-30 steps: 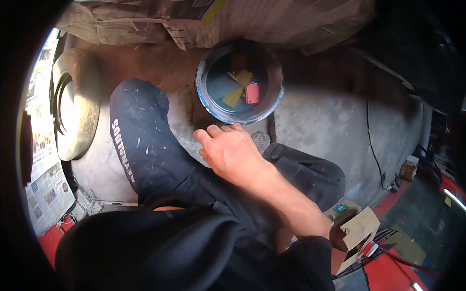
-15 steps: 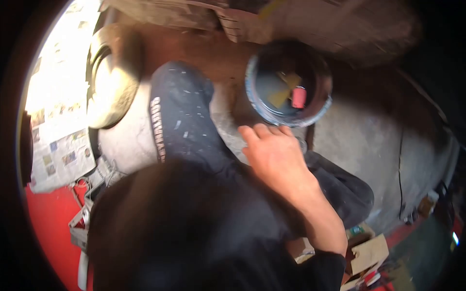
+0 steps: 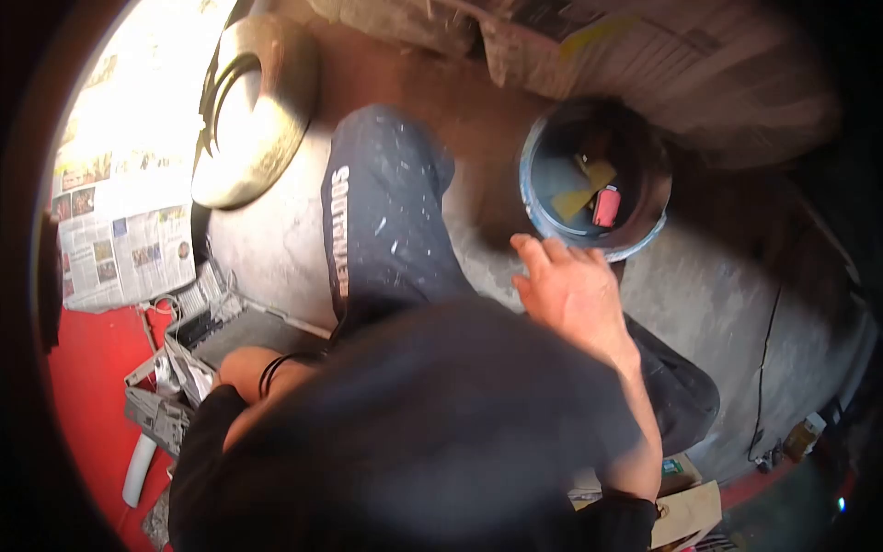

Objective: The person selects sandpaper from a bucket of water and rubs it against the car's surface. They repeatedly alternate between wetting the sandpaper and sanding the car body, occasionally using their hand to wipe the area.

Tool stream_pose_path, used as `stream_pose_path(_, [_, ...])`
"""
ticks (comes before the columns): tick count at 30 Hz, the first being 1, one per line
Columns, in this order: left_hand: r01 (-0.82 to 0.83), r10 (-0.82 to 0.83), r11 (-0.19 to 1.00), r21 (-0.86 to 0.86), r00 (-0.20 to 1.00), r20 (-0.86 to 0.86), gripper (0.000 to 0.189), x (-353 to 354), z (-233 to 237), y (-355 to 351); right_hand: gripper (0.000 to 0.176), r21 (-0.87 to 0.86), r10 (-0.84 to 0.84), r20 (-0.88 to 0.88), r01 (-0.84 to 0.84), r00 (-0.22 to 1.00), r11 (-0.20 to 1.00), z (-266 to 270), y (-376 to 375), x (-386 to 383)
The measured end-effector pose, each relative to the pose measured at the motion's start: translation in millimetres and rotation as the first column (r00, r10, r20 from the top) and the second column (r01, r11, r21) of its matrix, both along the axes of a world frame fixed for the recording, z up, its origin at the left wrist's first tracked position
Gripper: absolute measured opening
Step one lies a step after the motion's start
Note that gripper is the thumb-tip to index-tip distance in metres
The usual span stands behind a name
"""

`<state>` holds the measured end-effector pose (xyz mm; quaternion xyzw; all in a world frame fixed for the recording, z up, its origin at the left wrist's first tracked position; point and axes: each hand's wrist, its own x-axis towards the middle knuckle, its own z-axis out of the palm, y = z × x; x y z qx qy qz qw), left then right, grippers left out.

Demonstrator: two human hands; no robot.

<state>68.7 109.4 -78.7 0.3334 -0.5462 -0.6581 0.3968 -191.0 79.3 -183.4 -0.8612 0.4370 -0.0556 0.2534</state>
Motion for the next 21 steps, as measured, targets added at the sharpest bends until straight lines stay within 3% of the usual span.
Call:
stream_pose_path(7, [0.171, -0.154, 0.972, 0.163, 0.982, -0.114, 0.034, -4.5, -10.5, 4.3, 0.042, 0.122, -0.116, -0.087, 0.126, 0.989, 0.984, -6.3, -20.1, -12.2])
stream_pose_path(8, [0.189, -0.167, 0.959, 0.210, 0.979, -0.115, 0.034, 4.3, -13.8, 2.2, 0.036, 0.145, -0.146, 0.044, 0.138, 0.988, 0.980, -22.5, -30.1, -32.8])
stream_pose_path(9, [0.194, -0.176, 0.944, 0.267, 0.980, -0.091, 0.034, 17.7, -18.3, -1.4, 0.033, 0.072, -0.272, 0.117, 0.265, 0.955, 0.962, -20.5, -32.5, -39.6])
stream_pose_path(12, [0.136, -0.255, 0.876, 0.462, 0.945, 0.205, 0.035, 79.3, -30.9, -9.7, 0.034, 0.060, -0.515, -0.036, 0.516, 0.857, 0.855, -5.6, -70.3, -75.0])
stream_pose_path(13, [0.128, -0.356, 0.888, 0.443, 0.801, 0.481, 0.035, 105.6, -36.5, -9.2, 0.035, -0.003, -0.588, -0.051, 0.588, 0.808, 0.809, -11.8, -81.6, -87.4])
stream_pose_path(14, [0.228, -0.410, 0.912, 0.341, 0.521, 0.749, 0.028, 127.7, -44.4, -8.6, 0.034, -0.021, -0.619, -0.066, 0.619, 0.783, 0.785, -21.8, -93.3, -97.6])
stream_pose_path(15, [0.347, -0.340, 0.900, 0.265, 0.177, 0.924, 0.021, 141.5, -53.7, -9.8, 0.033, 0.000, -0.604, -0.038, 0.604, 0.796, 0.797, -35.9, -105.7, -99.0])
stream_pose_path(18, [0.225, -0.126, 0.973, 0.046, 0.357, 0.925, 0.017, 141.7, -69.5, -34.9, 0.029, 0.048, -0.518, 0.035, 0.516, 0.855, 0.855, -88.1, -131.5, -90.6])
stream_pose_path(20, [0.124, -0.050, 0.992, -0.038, 0.633, 0.773, 0.018, 104.4, -78.4, -70.9, 0.027, 0.030, -0.422, 0.037, 0.421, 0.906, 0.906, -122.9, -134.6, -69.3])
stream_pose_path(21, [0.136, -0.035, 0.987, -0.088, 0.709, 0.705, 0.019, 86.3, -90.4, -89.7, 0.027, 0.020, -0.381, 0.024, 0.381, 0.924, 0.924, -140.5, -132.6, -58.1])
